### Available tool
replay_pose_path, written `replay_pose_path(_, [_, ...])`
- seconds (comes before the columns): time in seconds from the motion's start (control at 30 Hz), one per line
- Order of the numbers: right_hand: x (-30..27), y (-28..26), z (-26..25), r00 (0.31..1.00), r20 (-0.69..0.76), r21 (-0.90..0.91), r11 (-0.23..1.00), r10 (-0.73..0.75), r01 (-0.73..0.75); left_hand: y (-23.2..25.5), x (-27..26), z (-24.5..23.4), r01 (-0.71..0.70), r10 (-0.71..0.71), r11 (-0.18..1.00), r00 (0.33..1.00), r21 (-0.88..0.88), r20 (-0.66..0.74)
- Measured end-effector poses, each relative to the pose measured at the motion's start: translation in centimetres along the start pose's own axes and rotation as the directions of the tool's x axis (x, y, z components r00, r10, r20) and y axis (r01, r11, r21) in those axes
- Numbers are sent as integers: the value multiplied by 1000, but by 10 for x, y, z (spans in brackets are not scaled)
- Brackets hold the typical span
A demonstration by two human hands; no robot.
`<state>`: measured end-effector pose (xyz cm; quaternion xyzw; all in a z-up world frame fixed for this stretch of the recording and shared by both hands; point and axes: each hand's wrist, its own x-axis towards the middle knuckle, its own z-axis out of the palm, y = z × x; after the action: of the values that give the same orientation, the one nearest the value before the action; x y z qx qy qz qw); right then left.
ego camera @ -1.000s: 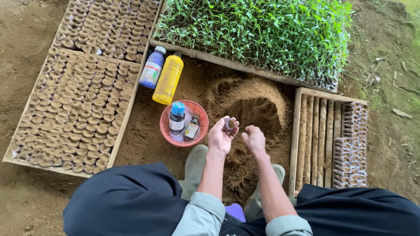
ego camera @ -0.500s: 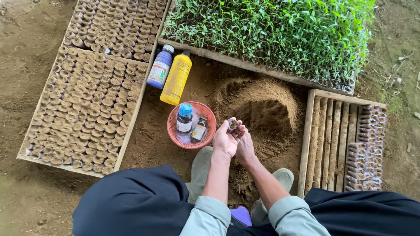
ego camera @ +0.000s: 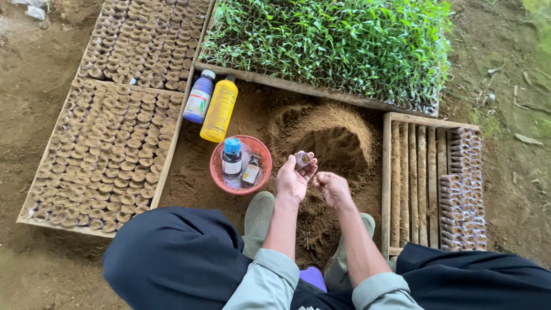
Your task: The person sits cross-legged on the ground and repeatedly takes small seedlings from a tray, wraps them in soil to form small balls, and places them into a wooden slatted tray. The person handles seedlings, soil, and small plastic bags throughout the process.
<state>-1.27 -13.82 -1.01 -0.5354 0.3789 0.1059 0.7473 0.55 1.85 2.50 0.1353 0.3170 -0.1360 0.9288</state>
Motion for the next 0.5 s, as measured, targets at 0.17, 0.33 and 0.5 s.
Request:
replay_pose_path(0.17, [-41,-77,9,991,109,40,996,-77,73,-14,2,-3,4,-5,1000,1000,20,18])
replay_pose_path(0.33, [-92,-119,35,961,218,-47,982,-169,184,-22,3,-5,9,-10,999,999,39,39])
replay_pose_path(0.5, [-96,-118,50,949,252,-283,924,-189,259,-21,-5,1,1,-1,1000,1000,14,23])
